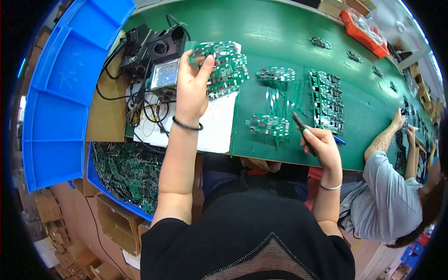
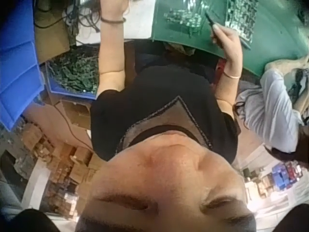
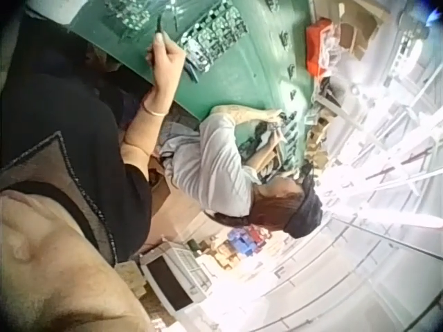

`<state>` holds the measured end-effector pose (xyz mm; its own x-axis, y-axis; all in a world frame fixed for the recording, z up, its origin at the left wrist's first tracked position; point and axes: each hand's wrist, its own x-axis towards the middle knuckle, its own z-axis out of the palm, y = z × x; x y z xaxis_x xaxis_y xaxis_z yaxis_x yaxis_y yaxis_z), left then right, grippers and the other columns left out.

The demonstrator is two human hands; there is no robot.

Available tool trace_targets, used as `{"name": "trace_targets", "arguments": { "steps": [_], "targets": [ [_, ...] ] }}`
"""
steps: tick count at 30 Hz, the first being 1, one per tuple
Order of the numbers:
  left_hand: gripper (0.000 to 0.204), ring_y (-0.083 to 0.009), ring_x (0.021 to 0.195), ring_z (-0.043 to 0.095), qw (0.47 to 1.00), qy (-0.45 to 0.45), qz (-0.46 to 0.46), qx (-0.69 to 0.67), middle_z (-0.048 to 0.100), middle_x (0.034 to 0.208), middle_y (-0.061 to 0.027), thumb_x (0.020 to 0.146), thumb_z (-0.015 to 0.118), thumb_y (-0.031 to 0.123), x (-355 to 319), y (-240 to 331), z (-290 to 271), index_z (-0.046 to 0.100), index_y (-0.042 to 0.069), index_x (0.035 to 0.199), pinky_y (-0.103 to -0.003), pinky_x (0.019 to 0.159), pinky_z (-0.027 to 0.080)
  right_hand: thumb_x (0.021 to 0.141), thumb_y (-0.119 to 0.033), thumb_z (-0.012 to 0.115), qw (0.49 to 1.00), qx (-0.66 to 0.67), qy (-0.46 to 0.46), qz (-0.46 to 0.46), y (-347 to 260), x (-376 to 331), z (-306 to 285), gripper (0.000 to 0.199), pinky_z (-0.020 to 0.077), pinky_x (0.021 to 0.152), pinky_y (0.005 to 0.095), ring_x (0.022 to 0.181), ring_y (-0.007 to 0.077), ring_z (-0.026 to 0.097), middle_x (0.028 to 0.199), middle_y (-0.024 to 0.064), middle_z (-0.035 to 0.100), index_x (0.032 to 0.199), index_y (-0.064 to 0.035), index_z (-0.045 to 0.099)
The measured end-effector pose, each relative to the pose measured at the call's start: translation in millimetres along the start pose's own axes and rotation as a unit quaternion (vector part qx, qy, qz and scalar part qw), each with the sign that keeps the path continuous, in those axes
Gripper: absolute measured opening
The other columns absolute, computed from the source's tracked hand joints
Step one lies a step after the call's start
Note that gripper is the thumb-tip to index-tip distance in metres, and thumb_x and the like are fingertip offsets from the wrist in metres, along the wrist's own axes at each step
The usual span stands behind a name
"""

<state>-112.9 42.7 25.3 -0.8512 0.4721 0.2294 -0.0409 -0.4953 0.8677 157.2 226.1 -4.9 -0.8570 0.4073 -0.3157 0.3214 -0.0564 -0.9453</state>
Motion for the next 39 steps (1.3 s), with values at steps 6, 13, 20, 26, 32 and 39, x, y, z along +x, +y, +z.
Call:
{"name": "trace_targets", "arguments": {
  "steps": [6, 13, 20, 26, 32, 39],
  "targets": [
    [0.034, -0.0175, 0.081, 0.062, 0.987, -0.064, -0.13, 0.067, 0.06, 0.095, -0.0061, 0.084, 0.068, 0.012, 90.5, -52.3, 50.3, 0.048, 0.005, 0.11, -0.04, 0.057, 0.058, 0.088, -0.028, 0.062, 0.99, -0.125, 0.065, -0.01, 4.5, 5.9, 12.9, 0.036, 0.0423, 0.051, 0.0245, 0.056, 0.0065, 0.052, 0.064, 0.0032, 0.06, 0.099, 0.0057, 0.066],
    [0.021, -0.0212, 0.076, 0.065, 0.961, -0.056, -0.243, 0.121, 0.064, 0.087, -0.0073, 0.083, 0.069, 0.012, 175.0, -147.1, 104.2, 0.055, 0.004, 0.097, -0.043, 0.063, 0.058, 0.076, -0.031, 0.07, 0.858, -0.465, 0.184, -0.116, -0.8, -13.8, 35.3, 0.049, 0.0459, 0.068, 0.0408, 0.079, 0.0323, 0.058, 0.082, 0.015, 0.058, 0.113, -0.0012, 0.059],
    [0.024, -0.0217, 0.072, 0.066, 0.949, -0.025, -0.267, 0.167, 0.064, 0.087, -0.0079, 0.081, 0.071, 0.012, 217.1, -208.3, 141.7, 0.055, 0.004, 0.097, -0.041, 0.056, 0.058, 0.074, -0.024, 0.071, 0.842, -0.455, 0.2, -0.211, 0.3, -17.9, 33.0, 0.047, 0.043, 0.076, 0.0381, 0.084, 0.0284, 0.053, 0.091, 0.0126, 0.055, 0.114, -0.0025, 0.059],
    [0.032, -0.028, 0.063, 0.065, 0.923, 0.039, -0.306, 0.23, 0.063, 0.08, -0.0156, 0.072, 0.08, 0.011, 232.4, -197.3, 146.4, 0.056, -0.004, 0.087, -0.043, 0.048, 0.059, 0.069, -0.013, 0.073, 0.86, -0.335, 0.176, -0.343, 14.2, -3.4, 36.7, 0.048, 0.0442, 0.077, 0.0396, 0.087, 0.0291, 0.055, 0.096, 0.0122, 0.056, 0.114, -0.0035, 0.059],
    [0.027, -0.0242, 0.064, 0.065, 0.876, -0.057, -0.335, 0.342, 0.062, 0.081, -0.0148, 0.071, 0.078, 0.004, 244.5, -170.1, 132.2, 0.056, -0.006, 0.083, -0.039, 0.05, 0.061, 0.066, -0.009, 0.073, 0.864, -0.295, 0.181, -0.365, 32.7, -0.1, 41.8, 0.049, 0.0437, 0.08, 0.039, 0.09, 0.0281, 0.056, 0.1, 0.0103, 0.057, 0.113, -0.0037, 0.06],
    [0.022, -0.016, 0.067, 0.061, 0.848, -0.15, -0.264, 0.434, 0.06, 0.077, -0.0069, 0.076, 0.075, 0.011, 259.5, -178.7, 98.6, 0.06, -0.002, 0.086, -0.03, 0.055, 0.059, 0.063, -0.006, 0.073, 0.87, -0.273, 0.178, -0.37, 32.7, 2.9, 43.6, 0.05, 0.044, 0.08, 0.0385, 0.09, 0.0286, 0.057, 0.1, 0.0113, 0.058, 0.112, -0.0023, 0.06]
  ]
}}
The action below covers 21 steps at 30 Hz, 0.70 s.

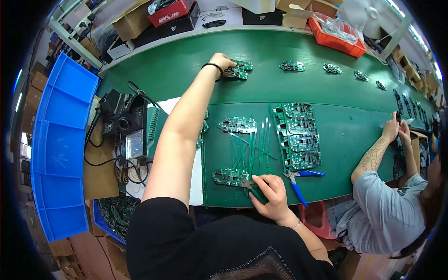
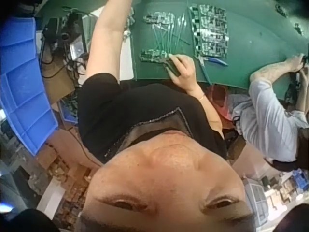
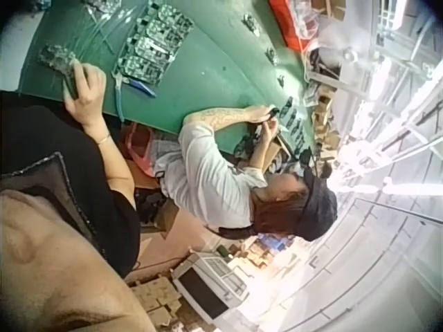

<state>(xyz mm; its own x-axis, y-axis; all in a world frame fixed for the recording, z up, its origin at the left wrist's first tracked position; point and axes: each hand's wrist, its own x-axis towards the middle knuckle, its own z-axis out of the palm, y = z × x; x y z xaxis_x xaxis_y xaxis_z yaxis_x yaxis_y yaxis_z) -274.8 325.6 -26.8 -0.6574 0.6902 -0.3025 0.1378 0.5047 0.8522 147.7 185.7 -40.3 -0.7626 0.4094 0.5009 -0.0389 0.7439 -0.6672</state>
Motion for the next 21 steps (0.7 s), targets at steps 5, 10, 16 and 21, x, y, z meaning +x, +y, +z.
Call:
{"name": "trace_targets", "arguments": {
  "steps": [5, 10, 16, 21],
  "targets": [
    [0.021, -0.0175, 0.073, 0.062, 0.999, -0.021, 0.03, 0.024, 0.059, 0.08, -0.0081, 0.077, 0.073, 0.01, -7.4, 23.3, 18.1, 0.061, -0.002, 0.088, -0.034, 0.058, 0.06, 0.063, -0.006, 0.073, 1.0, -0.009, -0.01, 0.011, 1.2, -0.7, -1.6, 0.05, 0.044, 0.08, 0.0385, 0.089, 0.0286, 0.057, 0.1, 0.0114, 0.058, 0.112, -0.0024, 0.06],
    [0.021, -0.0218, 0.078, 0.063, 0.988, -0.065, -0.015, -0.14, 0.059, 0.091, -0.0128, 0.078, 0.071, 0.005, -5.3, 32.0, 19.6, 0.058, -0.004, 0.092, -0.037, 0.061, 0.061, 0.065, -0.009, 0.073, 1.0, -0.013, -0.012, 0.013, 0.2, -1.4, -0.8, 0.05, 0.0432, 0.081, 0.0386, 0.091, 0.0271, 0.056, 0.1, 0.0092, 0.057, 0.113, -0.0032, 0.06],
    [0.029, -0.0227, 0.077, 0.063, 0.993, -0.028, -0.06, -0.103, 0.057, 0.094, -0.0122, 0.075, 0.075, 0.006, -6.8, 29.8, 37.1, 0.057, -0.004, 0.096, -0.037, 0.058, 0.062, 0.065, -0.008, 0.073, 1.0, -0.003, -0.014, 0.011, 1.2, -0.3, -1.6, 0.05, 0.0432, 0.08, 0.0385, 0.091, 0.027, 0.056, 0.1, 0.0094, 0.057, 0.113, -0.0033, 0.06],
    [0.044, -0.0199, 0.074, 0.063, 0.997, -0.063, -0.042, 0.006, 0.055, 0.091, -0.0099, 0.07, 0.081, 0.012, -27.3, 47.3, 33.8, 0.056, -0.005, 0.101, -0.034, 0.055, 0.062, 0.065, -0.008, 0.073, 1.0, -0.008, -0.017, 0.014, 3.0, -0.1, -2.8, 0.05, 0.0432, 0.08, 0.0387, 0.09, 0.0272, 0.057, 0.1, 0.0096, 0.057, 0.112, -0.0032, 0.06]
  ]
}}
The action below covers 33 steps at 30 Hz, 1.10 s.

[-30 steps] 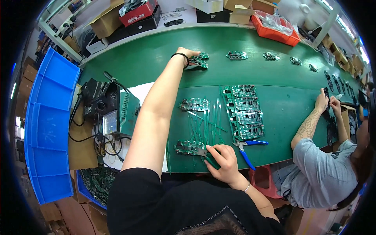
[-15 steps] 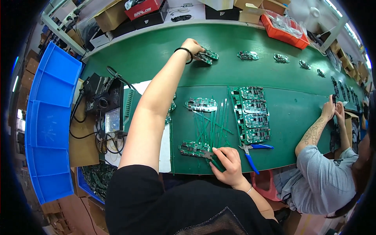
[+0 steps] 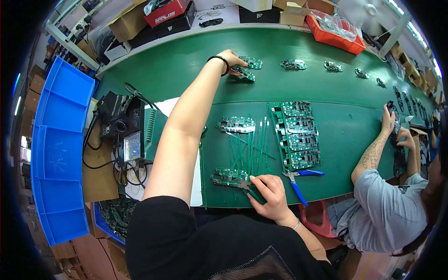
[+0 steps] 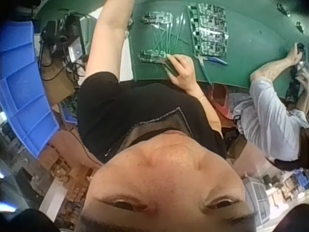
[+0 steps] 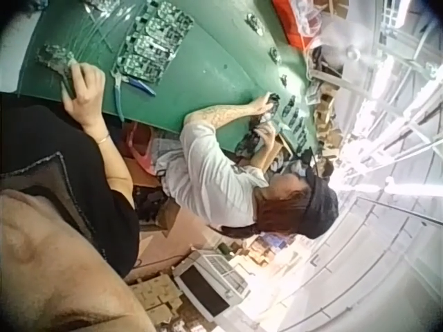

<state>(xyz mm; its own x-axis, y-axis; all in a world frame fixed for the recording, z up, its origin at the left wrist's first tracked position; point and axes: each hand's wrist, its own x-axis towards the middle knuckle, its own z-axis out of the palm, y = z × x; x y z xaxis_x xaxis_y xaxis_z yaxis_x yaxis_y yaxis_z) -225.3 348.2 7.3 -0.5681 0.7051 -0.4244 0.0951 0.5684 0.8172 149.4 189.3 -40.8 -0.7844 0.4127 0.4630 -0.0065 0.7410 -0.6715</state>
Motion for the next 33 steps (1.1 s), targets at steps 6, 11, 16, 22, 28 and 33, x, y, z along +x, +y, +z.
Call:
{"name": "trace_targets", "arguments": {
  "steps": [6, 11, 16, 22, 28, 33],
  "targets": [
    [0.022, -0.0143, 0.061, 0.061, 0.994, 0.038, 0.098, 0.034, 0.064, 0.07, -0.0073, 0.067, 0.081, 0.01, 16.4, -17.4, -63.9, 0.067, -0.003, 0.078, -0.029, 0.052, 0.051, 0.064, -0.008, 0.074, 1.0, 0.015, 0.002, -0.004, -0.8, 0.6, 0.6, 0.05, 0.0434, 0.08, 0.0386, 0.09, 0.0274, 0.057, 0.1, 0.0096, 0.058, 0.112, -0.0033, 0.06],
    [0.019, -0.0123, 0.062, 0.058, 0.979, 0.134, 0.117, 0.097, 0.068, 0.073, -0.0052, 0.066, 0.082, 0.012, 38.8, -54.9, -112.7, 0.072, 0.003, 0.079, -0.027, 0.06, 0.047, 0.064, -0.007, 0.073, 1.0, 0.023, 0.003, 0.0, -0.6, 0.6, 0.2, 0.05, 0.0433, 0.081, 0.0383, 0.091, 0.0273, 0.057, 0.1, 0.0095, 0.058, 0.112, -0.0032, 0.06],
    [0.02, -0.0127, 0.068, 0.06, 0.968, 0.152, 0.15, 0.13, 0.068, 0.078, -0.0049, 0.07, 0.079, 0.013, 59.5, -76.3, -117.1, 0.072, 0.002, 0.084, -0.025, 0.064, 0.048, 0.062, -0.005, 0.073, 1.0, 0.021, 0.005, -0.002, -2.0, 2.1, 0.1, 0.05, 0.0439, 0.077, 0.038, 0.086, 0.0287, 0.057, 0.097, 0.0117, 0.059, 0.11, -0.001, 0.06],
    [0.027, -0.0266, 0.104, 0.059, 0.894, 0.23, 0.131, 0.363, 0.068, 0.102, -0.0064, 0.074, 0.069, 0.043, 55.9, -53.2, -74.8, 0.073, 0.024, 0.093, -0.043, 0.089, 0.047, 0.064, -0.008, 0.074, 1.0, 0.005, -0.005, 0.019, 0.5, 2.5, -0.4, 0.05, 0.043, 0.08, 0.0377, 0.09, 0.0267, 0.056, 0.1, 0.009, 0.058, 0.112, -0.0024, 0.061],
    [0.064, -0.0291, 0.122, 0.042, 0.848, 0.13, 0.318, 0.404, 0.054, 0.128, -0.0048, 0.07, 0.066, 0.062, 45.0, -36.3, 2.7, 0.061, 0.022, 0.12, -0.047, 0.101, 0.031, 0.061, -0.005, 0.073, 1.0, 0.011, -0.003, 0.003, -1.4, 3.5, 0.0, 0.05, 0.0437, 0.077, 0.0377, 0.085, 0.0287, 0.057, 0.097, 0.0114, 0.059, 0.11, -0.0011, 0.061],
    [0.067, -0.0277, 0.119, 0.045, 0.853, 0.12, 0.246, 0.444, 0.057, 0.116, -0.011, 0.068, 0.066, 0.066, 38.7, -25.7, 17.2, 0.063, 0.02, 0.116, -0.043, 0.095, 0.03, 0.063, -0.007, 0.073, 1.0, 0.019, -0.002, 0.002, -1.3, 2.7, 2.5, 0.051, 0.0432, 0.079, 0.0382, 0.089, 0.0275, 0.056, 0.099, 0.0099, 0.058, 0.112, -0.0026, 0.061]
  ]
}}
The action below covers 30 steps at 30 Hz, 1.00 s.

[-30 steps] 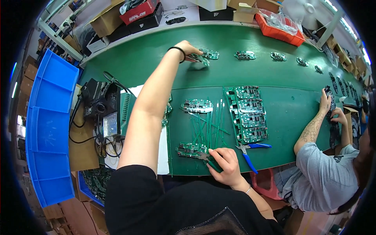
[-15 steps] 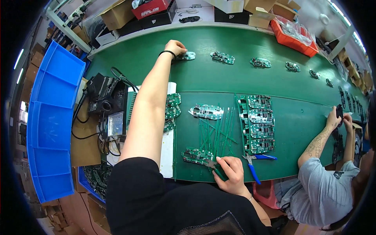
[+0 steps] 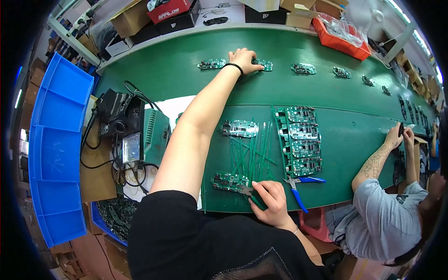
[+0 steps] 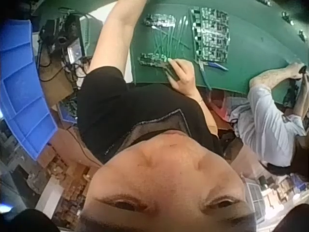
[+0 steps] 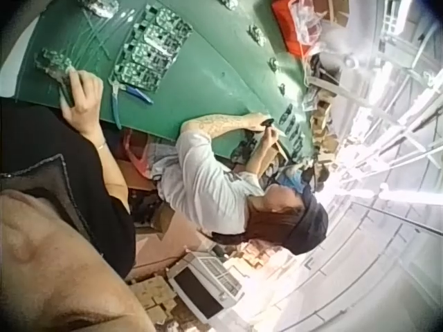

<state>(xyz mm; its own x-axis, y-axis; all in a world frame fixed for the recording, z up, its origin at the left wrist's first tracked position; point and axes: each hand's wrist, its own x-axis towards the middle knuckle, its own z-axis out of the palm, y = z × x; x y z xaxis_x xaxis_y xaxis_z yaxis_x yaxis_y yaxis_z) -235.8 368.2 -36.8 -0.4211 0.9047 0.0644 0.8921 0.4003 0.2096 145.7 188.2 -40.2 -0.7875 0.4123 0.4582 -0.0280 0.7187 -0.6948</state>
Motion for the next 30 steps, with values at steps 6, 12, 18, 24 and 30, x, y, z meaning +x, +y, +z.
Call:
{"name": "trace_targets", "arguments": {
  "steps": [6, 12, 18, 24, 30],
  "targets": [
    [0.069, -0.0286, 0.123, 0.042, 0.994, 0.049, -0.094, 0.001, 0.053, 0.124, -0.0107, 0.07, 0.063, 0.066, -8.3, -17.6, -15.7, 0.058, 0.022, 0.123, -0.05, 0.097, 0.033, 0.062, -0.004, 0.072, 1.0, -0.003, 0.016, -0.008, 0.5, -1.3, -0.9, 0.048, 0.0446, 0.077, 0.0378, 0.087, 0.029, 0.057, 0.098, 0.0115, 0.058, 0.109, -0.001, 0.061],
    [0.059, -0.0302, 0.127, 0.036, 0.978, 0.008, -0.207, 0.003, 0.046, 0.132, -0.0102, 0.075, 0.065, 0.056, -38.0, -61.6, -21.2, 0.057, 0.023, 0.123, -0.056, 0.1, 0.032, 0.063, -0.005, 0.072, 1.0, -0.006, 0.023, -0.003, 0.3, -2.9, 0.3, 0.047, 0.0445, 0.077, 0.0378, 0.087, 0.0292, 0.056, 0.098, 0.012, 0.058, 0.109, -0.0009, 0.061],
    [0.053, -0.0308, 0.125, 0.038, 0.978, 0.012, -0.207, -0.01, 0.048, 0.129, -0.0101, 0.076, 0.067, 0.049, -52.5, -53.2, -16.2, 0.057, 0.025, 0.122, -0.055, 0.097, 0.037, 0.063, -0.005, 0.072, 1.0, -0.016, 0.022, -0.007, 0.3, -3.0, 0.9, 0.047, 0.0446, 0.078, 0.0379, 0.087, 0.0294, 0.056, 0.097, 0.0123, 0.058, 0.109, -0.0007, 0.061],
    [0.055, -0.0307, 0.121, 0.043, 0.992, 0.052, -0.115, -0.021, 0.052, 0.124, -0.0116, 0.074, 0.069, 0.049, -82.6, -28.4, -28.5, 0.057, 0.022, 0.121, -0.051, 0.097, 0.038, 0.064, -0.006, 0.072, 0.999, -0.005, 0.04, -0.01, 1.9, -4.0, 4.0, 0.048, 0.0443, 0.079, 0.0388, 0.089, 0.0301, 0.056, 0.099, 0.0123, 0.057, 0.111, -0.0014, 0.061],
    [0.066, -0.0293, 0.114, 0.047, 0.985, -0.154, 0.069, -0.023, 0.055, 0.111, -0.0102, 0.06, 0.08, 0.049, -187.1, 44.8, -49.6, 0.057, 0.017, 0.113, -0.044, 0.091, 0.039, 0.063, -0.003, 0.071, 0.997, 0.018, 0.081, -0.01, 5.3, -8.9, 1.2, 0.048, 0.0453, 0.077, 0.0368, 0.087, 0.029, 0.057, 0.098, 0.0127, 0.058, 0.11, -0.0002, 0.061]
  ]
}}
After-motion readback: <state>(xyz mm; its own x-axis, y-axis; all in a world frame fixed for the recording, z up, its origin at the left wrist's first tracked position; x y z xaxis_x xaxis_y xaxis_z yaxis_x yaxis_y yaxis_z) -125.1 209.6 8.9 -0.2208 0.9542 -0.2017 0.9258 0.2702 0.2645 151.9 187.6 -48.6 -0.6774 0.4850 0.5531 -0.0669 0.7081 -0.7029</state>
